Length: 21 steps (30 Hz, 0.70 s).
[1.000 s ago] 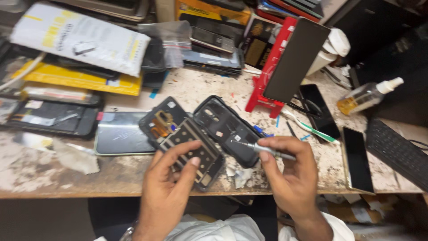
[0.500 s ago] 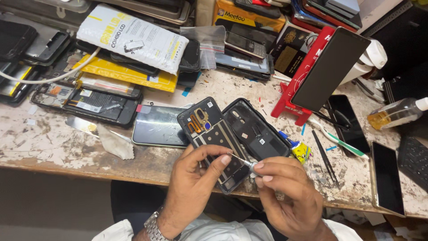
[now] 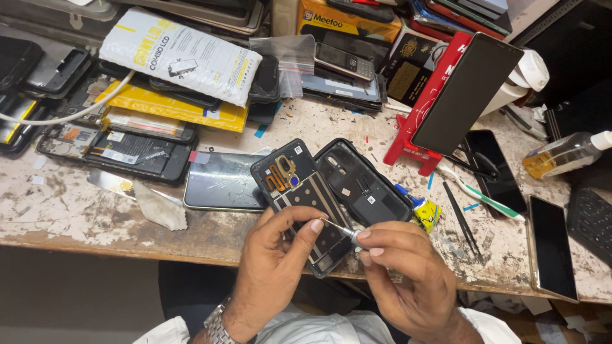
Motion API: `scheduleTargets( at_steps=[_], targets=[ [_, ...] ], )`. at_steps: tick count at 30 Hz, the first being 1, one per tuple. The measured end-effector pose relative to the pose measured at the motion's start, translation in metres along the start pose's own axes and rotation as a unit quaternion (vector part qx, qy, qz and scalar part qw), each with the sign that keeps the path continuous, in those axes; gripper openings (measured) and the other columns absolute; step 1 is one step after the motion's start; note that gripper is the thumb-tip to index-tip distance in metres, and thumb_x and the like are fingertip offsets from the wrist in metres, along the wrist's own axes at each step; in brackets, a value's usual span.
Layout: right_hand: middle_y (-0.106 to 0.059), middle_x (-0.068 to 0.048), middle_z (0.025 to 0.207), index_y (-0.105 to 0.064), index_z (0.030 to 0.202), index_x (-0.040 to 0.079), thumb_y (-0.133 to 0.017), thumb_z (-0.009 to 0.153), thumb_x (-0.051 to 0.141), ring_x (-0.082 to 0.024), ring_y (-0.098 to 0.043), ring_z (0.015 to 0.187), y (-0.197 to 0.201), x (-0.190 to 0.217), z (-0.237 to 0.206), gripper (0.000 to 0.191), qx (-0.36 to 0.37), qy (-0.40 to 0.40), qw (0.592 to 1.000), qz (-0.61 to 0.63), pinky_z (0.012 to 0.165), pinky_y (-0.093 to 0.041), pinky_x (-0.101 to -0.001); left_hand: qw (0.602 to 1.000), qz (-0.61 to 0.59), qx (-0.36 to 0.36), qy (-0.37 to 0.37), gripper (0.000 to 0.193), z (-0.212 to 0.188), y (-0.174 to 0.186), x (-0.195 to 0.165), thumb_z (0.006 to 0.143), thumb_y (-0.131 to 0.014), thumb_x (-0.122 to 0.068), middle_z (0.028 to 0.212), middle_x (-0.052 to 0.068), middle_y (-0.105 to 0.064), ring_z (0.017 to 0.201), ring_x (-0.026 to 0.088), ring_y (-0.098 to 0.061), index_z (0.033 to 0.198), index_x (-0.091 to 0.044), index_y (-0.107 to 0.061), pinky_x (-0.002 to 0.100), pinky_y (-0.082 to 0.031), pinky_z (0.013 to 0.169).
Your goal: The person uses a screwdriver to remove screws from the back of a disassembled smartphone, then applies adhesive from a tube to the phone frame. The person handles the phone casing and a separate back cover, placing them on the workbench.
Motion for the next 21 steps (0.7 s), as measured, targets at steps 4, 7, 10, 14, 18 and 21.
scheduleTargets(
  at_steps=[4,7,10,14,18,21],
  targets=[
    [-0.069,-0.014,0.113,-0.049,0.116,0.006,-0.072,0.088,-0.012,-0.025,-0.073,0.102,-0.0003,-0.0011,0.0004,0.041,0.003,-0.001,1.0,0.002,0.086,-0.06,-0.0343,1.0,0.017,-0.003,-0.005,0.016,0.0005,0.0004,-0.0003,0.096,-0.068,-0.014,0.103,0.003,-0.067,0.081,0.005,-0.064,0.104,-0.002,-0.076,0.021,-0.054,0.061],
    [-0.07,-0.014,0.113,-0.049,0.116,0.006,-0.072,0.088,-0.012,-0.025,-0.074,0.102,0.0002,-0.0021,-0.0001,0.04,0.002,-0.004,1.0,0.005,0.086,-0.06,-0.0344,0.999,0.035,-0.003,-0.007,0.017,0.0004,0.0009,-0.0006,0.097,-0.067,-0.016,0.102,0.003,-0.067,0.08,0.005,-0.064,0.104,-0.004,-0.076,0.021,-0.053,0.06],
    [-0.07,-0.014,0.113,-0.049,0.116,0.006,-0.072,0.088,-0.012,-0.025,-0.074,0.102,0.0006,-0.0024,-0.0009,0.041,-0.001,-0.006,1.0,0.009,0.086,-0.06,-0.0343,0.999,0.047,-0.004,-0.004,0.017,0.0002,0.0016,-0.0003,0.097,-0.066,-0.016,0.102,0.003,-0.066,0.079,0.006,-0.064,0.104,-0.004,-0.076,0.021,-0.053,0.059],
    [-0.069,-0.014,0.113,-0.049,0.116,0.006,-0.072,0.088,-0.012,-0.025,-0.074,0.102,0.0002,-0.003,-0.0017,0.041,-0.003,-0.008,1.0,0.015,0.086,-0.06,-0.0345,1.0,0.026,0.005,-0.004,0.018,0.0002,0.0003,-0.0004,0.098,-0.065,-0.017,0.103,0.003,-0.065,0.083,0.006,-0.065,0.105,-0.004,-0.075,0.022,-0.056,0.062],
    [-0.07,-0.014,0.113,-0.049,0.116,0.006,-0.072,0.088,-0.012,-0.025,-0.074,0.102,0.0005,-0.0035,-0.0024,0.041,-0.008,-0.009,1.0,0.012,0.086,-0.059,-0.0348,0.999,0.032,0.007,-0.029,0.018,-0.0003,0.0005,-0.0042,0.099,-0.064,-0.017,0.104,0.004,-0.066,0.088,0.007,-0.065,0.106,-0.004,-0.075,0.022,-0.055,0.068],
    [-0.07,-0.014,0.112,-0.05,0.115,0.007,-0.073,0.087,-0.012,-0.025,-0.074,0.101,0.001,-0.0041,-0.0031,0.041,-0.01,-0.011,1.0,0.012,0.085,-0.059,-0.0348,0.999,0.043,0.003,-0.004,0.018,-0.0001,0.002,0.001,0.098,-0.065,-0.018,0.101,0.004,-0.066,0.086,0.008,-0.065,0.106,-0.005,-0.076,0.023,-0.055,0.068]
  ],
)
Point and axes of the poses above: each hand's wrist, its own z-axis towards the middle knuckle, its own y-axis out of the back of the hand, x = y × z, the point moved 9 cm from there along z, towards the middle knuckle
